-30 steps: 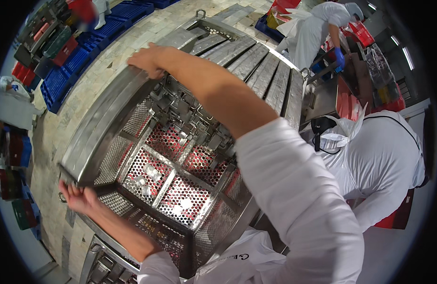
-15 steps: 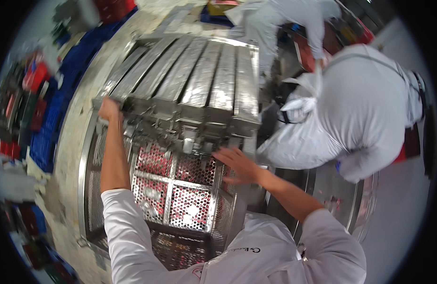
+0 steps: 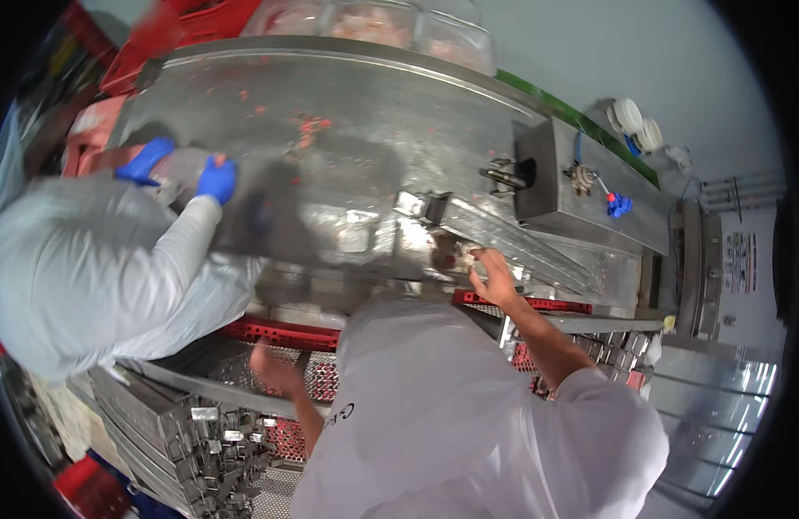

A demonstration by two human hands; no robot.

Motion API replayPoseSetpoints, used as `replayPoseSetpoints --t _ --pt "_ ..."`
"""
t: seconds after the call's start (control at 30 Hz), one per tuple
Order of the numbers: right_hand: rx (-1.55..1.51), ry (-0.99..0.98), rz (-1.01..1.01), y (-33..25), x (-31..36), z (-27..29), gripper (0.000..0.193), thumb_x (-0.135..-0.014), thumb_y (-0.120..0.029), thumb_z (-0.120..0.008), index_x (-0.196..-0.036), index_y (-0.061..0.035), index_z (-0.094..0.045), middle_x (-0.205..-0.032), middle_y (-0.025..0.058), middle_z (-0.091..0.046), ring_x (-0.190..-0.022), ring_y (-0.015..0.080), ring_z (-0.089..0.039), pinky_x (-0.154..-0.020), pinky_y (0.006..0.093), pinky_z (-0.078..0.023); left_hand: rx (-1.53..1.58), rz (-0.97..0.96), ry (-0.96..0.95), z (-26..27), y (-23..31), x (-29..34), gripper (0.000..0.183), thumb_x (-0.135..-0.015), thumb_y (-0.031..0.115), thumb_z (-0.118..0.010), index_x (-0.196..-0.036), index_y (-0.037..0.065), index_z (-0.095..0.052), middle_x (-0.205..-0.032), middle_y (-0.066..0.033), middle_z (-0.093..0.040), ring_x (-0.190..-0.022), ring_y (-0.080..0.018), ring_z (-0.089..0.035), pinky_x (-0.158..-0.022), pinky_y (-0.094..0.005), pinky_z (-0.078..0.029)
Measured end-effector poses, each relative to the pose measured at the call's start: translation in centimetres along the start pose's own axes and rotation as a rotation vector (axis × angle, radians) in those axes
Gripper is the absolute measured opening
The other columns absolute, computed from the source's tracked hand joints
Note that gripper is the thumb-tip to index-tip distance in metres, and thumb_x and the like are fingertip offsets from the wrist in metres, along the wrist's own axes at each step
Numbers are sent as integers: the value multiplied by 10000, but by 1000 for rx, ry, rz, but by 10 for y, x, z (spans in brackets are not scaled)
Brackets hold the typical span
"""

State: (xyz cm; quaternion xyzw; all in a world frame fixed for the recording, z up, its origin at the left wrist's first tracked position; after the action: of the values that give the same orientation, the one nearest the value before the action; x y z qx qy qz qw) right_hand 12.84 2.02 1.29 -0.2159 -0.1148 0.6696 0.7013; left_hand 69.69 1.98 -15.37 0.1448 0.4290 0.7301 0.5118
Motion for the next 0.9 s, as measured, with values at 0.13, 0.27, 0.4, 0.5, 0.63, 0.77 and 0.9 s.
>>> replayPoseSetpoints --t 0.13,0.27,0.4,0.5,0.63,0.77,0.9 --pt "155 327 -301 128 50 56 353 -855 -145 -675 -1183 -26 -624 -1081 188 -605 -1040 386 -575 -924 470 -443 380 -392 -796 -273 304 -11 433 -964 325 -682 -1230 -15 -645 -1185 -184 -671 -1105 -326 -647 -921 -409 -504" --pt "818 546 -914 258 109 97 496 -911 -381 -671 -1266 -38 -619 -1247 185 -622 -1180 380 -574 -968 460 -437 169 433 -1218 -429 346 -17 463 -906 445 -745 -897 -17 -707 -796 -103 -680 -725 -249 -653 -733 -420 -524" --pt "10 471 -1601 354 251 100 732 -919 -616 -641 -1171 71 -656 -1160 308 -672 -1099 422 -646 -927 479 -478 63 356 -1461 -425 434 -79 530 -875 548 -745 -702 49 -693 -668 -39 -638 -564 -137 -556 -532 -365 -432" --pt "44 612 -1475 319 203 60 834 -896 -693 -598 -1131 104 -673 -1118 336 -681 -1077 473 -646 -963 501 -477 -39 155 -1143 -437 425 -128 529 -891 499 -739 -724 0 -688 -638 -73 -626 -553 -134 -523 -523 -369 -394" --pt "-53 549 -1572 262 116 22 854 -895 -668 -608 -1119 155 -658 -1089 353 -683 -1052 446 -659 -957 483 -481 -31 -553 -797 -440 401 -222 421 -945 372 -671 -844 -37 -679 -660 -186 -604 -569 -205 -557 -576 -397 -435" --pt "-457 530 -1396 218 50 6 651 -868 -504 -729 -1013 124 -640 -924 232 -701 -878 293 -661 -817 421 -508 -284 -558 -569 -417 452 -265 308 -980 268 -605 -897 -9 -711 -778 -240 -681 -774 -419 -689 -751 -494 -517" --pt "-575 471 -996 162 -97 54 564 -845 -420 -770 -1046 78 -594 -991 171 -654 -913 193 -613 -794 360 -485 -521 -511 -614 -393 368 -338 389 -972 278 -618 -1217 -24 -616 -1055 -278 -674 -1013 -440 -655 -894 -497 -510"
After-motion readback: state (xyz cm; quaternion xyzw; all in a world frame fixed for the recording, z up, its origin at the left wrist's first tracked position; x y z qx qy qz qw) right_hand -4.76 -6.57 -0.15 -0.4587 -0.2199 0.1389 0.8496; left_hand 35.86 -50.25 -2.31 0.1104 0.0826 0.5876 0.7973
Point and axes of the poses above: each hand's wrist, its own x-axis away from the middle knuckle, its own z-axis out of the back of the hand, y = z × x, the point moved 1 cm from there along -x, towards the middle knuckle
